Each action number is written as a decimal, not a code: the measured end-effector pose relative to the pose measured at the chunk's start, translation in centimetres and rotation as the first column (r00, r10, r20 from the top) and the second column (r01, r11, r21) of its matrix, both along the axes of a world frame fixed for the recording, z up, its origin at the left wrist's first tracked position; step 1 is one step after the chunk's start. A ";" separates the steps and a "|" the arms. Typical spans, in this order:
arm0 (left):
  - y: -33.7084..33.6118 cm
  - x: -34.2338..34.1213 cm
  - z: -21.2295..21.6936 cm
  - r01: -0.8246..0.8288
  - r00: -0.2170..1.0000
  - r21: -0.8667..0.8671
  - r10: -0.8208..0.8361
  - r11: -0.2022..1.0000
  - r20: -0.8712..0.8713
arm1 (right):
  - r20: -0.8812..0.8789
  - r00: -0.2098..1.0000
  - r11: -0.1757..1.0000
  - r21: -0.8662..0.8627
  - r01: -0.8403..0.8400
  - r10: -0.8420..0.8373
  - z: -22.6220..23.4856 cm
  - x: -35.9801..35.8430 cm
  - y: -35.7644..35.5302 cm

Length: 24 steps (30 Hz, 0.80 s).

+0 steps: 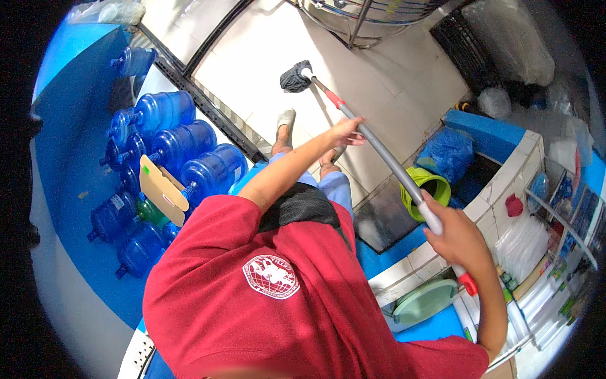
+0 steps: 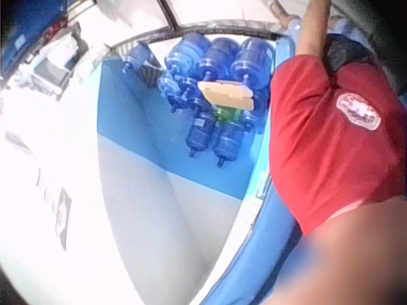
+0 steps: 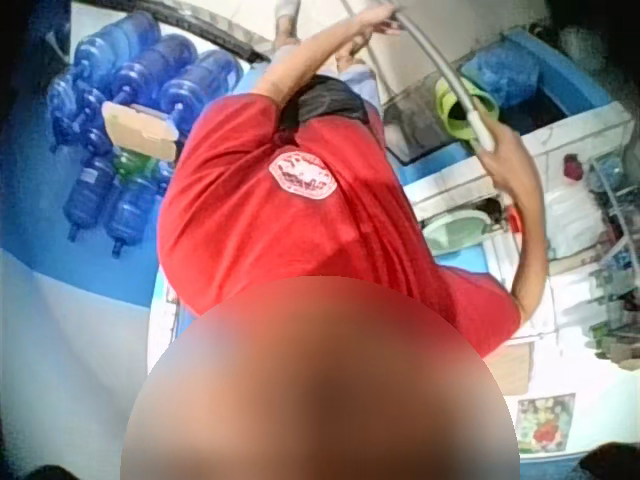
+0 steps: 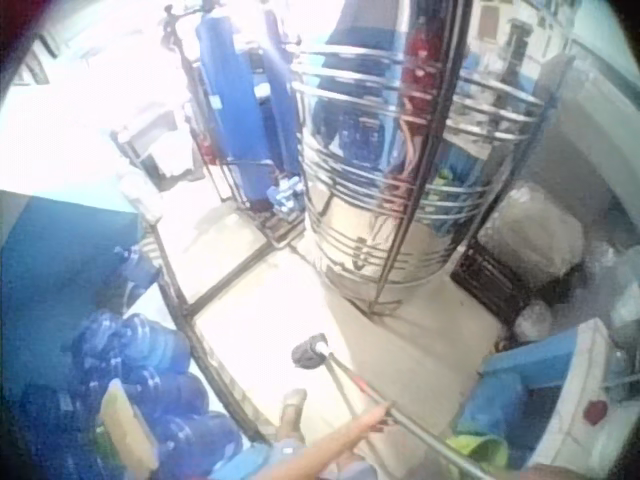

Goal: The person mops a tiled floor in a water bottling area using a long-handled mop. They repeatedly dip the mop into a green bucket, wring it, and mop sections of the floor around stacked blue water jugs and a metal rack.

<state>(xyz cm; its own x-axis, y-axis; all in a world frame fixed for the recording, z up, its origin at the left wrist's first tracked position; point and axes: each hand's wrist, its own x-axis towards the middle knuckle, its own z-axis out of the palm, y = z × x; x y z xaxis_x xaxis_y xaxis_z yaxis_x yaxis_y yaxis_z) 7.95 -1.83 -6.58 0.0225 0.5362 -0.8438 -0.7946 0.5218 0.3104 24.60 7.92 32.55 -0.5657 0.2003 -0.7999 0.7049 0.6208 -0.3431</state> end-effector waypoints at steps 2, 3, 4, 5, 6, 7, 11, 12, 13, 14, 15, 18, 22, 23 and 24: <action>-1.8 -4.7 -2.2 0.064 0.986 0.046 -0.056 0.997 -0.158 | -0.016 0.989 0.984 0.106 -0.142 0.145 -2.5 -1.5 -0.2; -2.3 -7.2 -3.5 0.066 0.972 -0.006 -0.066 0.998 -0.224 | -0.111 0.974 0.975 0.131 -0.181 0.196 -4.2 -2.7 -0.7; -3.2 -9.5 -4.8 0.066 0.955 -0.052 -0.078 0.996 -0.286 | -0.058 0.972 0.967 0.128 -0.219 0.227 -5.8 -4.0 -1.1; -4.4 -11.7 -6.0 0.044 0.938 -0.095 -0.074 0.994 -0.338 | -0.006 0.967 0.960 0.127 -0.251 0.254 -7.5 -5.6 -1.7; -5.3 -14.1 -7.1 0.019 0.915 -0.128 -0.069 0.992 -0.396 | -0.005 0.961 0.951 0.142 -0.274 0.277 -9.4 -7.4 -2.6; -6.4 -16.2 -8.0 -0.038 0.898 -0.170 -0.040 0.985 -0.437 | -0.001 0.954 0.942 0.160 -0.294 0.298 -11.3 -9.3 -3.7; -10.1 -22.8 -8.7 -0.047 0.486 -0.347 -0.282 0.937 -0.827 | -0.209 0.947 0.967 0.134 -0.218 0.243 -17.8 -17.1 -7.2; -11.1 -23.4 -8.0 0.024 0.195 -0.426 -0.422 0.904 -0.885 | -0.190 0.968 0.986 0.061 -0.152 0.161 -18.6 -18.6 -7.2; -11.9 -23.9 -7.3 0.062 -0.115 -0.519 -0.510 0.853 -0.852 | -0.162 0.983 0.996 -0.014 -0.087 0.083 -19.2 -20.1 -7.4; -12.3 -24.6 -6.3 0.127 -0.162 -0.484 -0.463 0.866 -0.871 | -0.127 0.992 0.996 -0.087 -0.019 0.008 -19.4 -21.3 -7.5; -12.3 -25.6 -5.3 0.192 -0.210 -0.447 -0.409 0.874 -0.888 | -0.135 0.987 0.983 -0.173 0.061 -0.085 -19.1 -22.1 -7.2; -10.8 -28.5 -2.5 0.437 -0.288 -0.299 -0.183 0.849 -0.940 | -0.103 0.935 0.812 -0.535 0.235 -0.338 -16.5 -23.1 -6.6; -8.6 -28.1 1.2 0.850 -0.076 -0.142 -0.149 0.507 -0.986 | 0.170 0.853 0.549 -0.700 0.457 -0.494 -9.0 -20.1 -5.0; -7.9 -26.8 2.1 0.882 -0.038 -0.056 -0.048 0.467 -0.998 | 0.250 0.812 0.501 -0.680 0.535 -0.528 -6.8 -19.0 -4.7; -7.2 -25.5 3.2 0.937 0.022 0.025 0.011 0.350 -1.000 | 0.311 0.732 0.399 -0.677 0.618 -0.606 -4.7 -17.8 -5.0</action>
<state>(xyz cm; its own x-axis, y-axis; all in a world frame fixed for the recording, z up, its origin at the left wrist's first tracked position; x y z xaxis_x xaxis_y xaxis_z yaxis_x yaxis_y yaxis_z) -17.54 -8.99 -3.38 0.2074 0.9782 -0.0073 0.5795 -0.1168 0.8066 6.77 2.94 27.81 -0.5196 -0.1273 -0.8449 0.8012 -0.4161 -0.4300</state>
